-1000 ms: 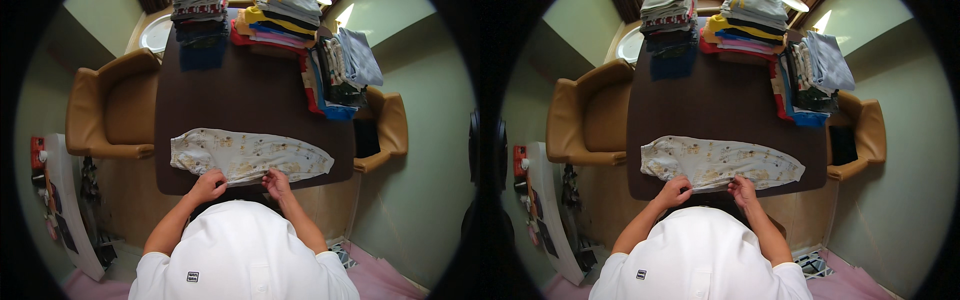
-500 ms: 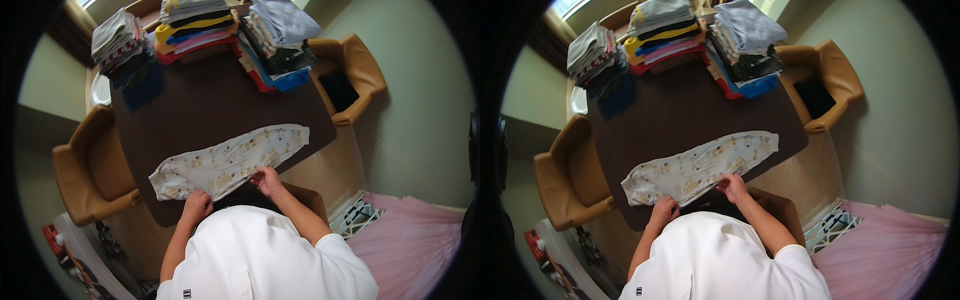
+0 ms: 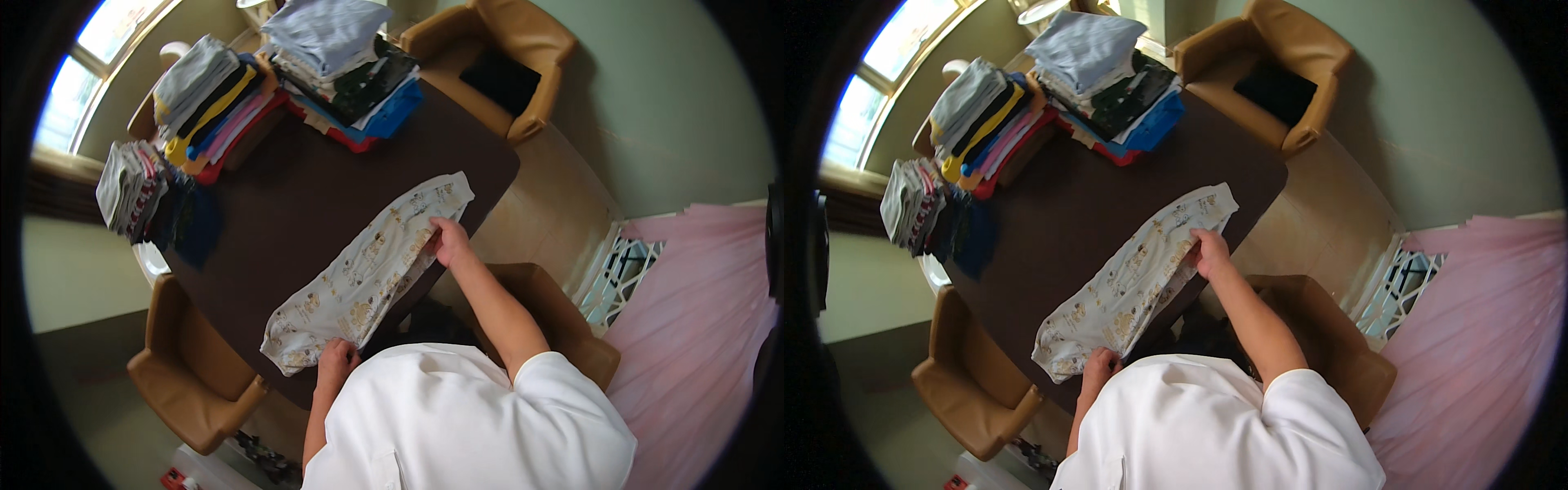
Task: The person folds two pieces of clothing on a table. First, they fold a pair of gray sweatpants with yellow stripes, then a patterned white garment. Each item is smoothed, folded into a compact rectangle, and placed on a growing stack of folded clothes.
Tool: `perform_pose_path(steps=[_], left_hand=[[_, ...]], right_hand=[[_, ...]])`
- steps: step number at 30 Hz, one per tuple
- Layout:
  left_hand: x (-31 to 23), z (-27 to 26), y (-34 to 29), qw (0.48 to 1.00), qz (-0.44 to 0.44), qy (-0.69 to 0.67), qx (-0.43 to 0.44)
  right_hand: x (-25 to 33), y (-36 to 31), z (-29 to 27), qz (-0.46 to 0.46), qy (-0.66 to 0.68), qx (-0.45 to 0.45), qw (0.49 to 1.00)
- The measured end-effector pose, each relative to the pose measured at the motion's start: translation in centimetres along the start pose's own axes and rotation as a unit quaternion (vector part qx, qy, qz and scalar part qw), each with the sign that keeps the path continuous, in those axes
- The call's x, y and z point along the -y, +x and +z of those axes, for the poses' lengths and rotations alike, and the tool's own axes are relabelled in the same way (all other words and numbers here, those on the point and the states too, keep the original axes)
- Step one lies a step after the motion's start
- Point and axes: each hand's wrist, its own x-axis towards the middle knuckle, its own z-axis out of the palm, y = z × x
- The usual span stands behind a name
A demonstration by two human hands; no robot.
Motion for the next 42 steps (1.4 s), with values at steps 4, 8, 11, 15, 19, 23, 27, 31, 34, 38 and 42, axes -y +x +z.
perform_pose_path(steps=[4,8,11,15,19,23,27,31,34,38,42], left_hand=[[-0.4,-0.3,0.4,0.999,-0.009,0.002,0.032],[-0.4,-0.5,0.7,0.998,-0.006,0.006,0.062],[-0.1,-0.6,1.1,0.996,-0.010,0.016,0.089],[-0.1,-0.5,1.4,0.994,-0.014,0.018,0.109],[0.0,-0.4,1.7,0.992,-0.018,0.016,0.121],[0.2,-0.2,1.8,0.989,-0.020,0.048,0.135],[1.1,0.4,1.6,0.986,0.000,0.083,0.145],[1.4,1.0,1.0,0.977,0.009,0.158,0.145],[2.4,1.7,0.0,0.967,-0.010,0.205,0.147],[0.4,-0.3,0.9,0.968,-0.083,0.164,0.172],[0.9,-1.7,0.6,0.968,-0.218,-0.029,0.119]], right_hand=[[3.4,0.1,0.4,-0.071,-0.046,-0.046,0.995],[5.4,-0.4,-0.7,-0.086,-0.170,-0.041,0.981],[5.7,-1.5,-1.1,-0.124,-0.275,-0.069,0.951],[4.5,-0.1,-3.9,-0.189,-0.485,-0.127,0.844],[4.5,-1.3,-3.1,-0.258,-0.558,-0.178,0.768],[5.1,-2.9,-2.0,-0.359,-0.591,-0.195,0.695],[4.2,-4.8,0.4,-0.455,-0.627,-0.085,0.626],[3.5,-4.9,1.5,-0.353,-0.738,0.008,0.574],[3.6,-3.8,0.9,-0.263,-0.798,0.018,0.542],[5.2,-3.8,3.1,-0.179,-0.851,0.067,0.489],[3.2,-5.2,4.2,-0.303,-0.797,0.098,0.513]])
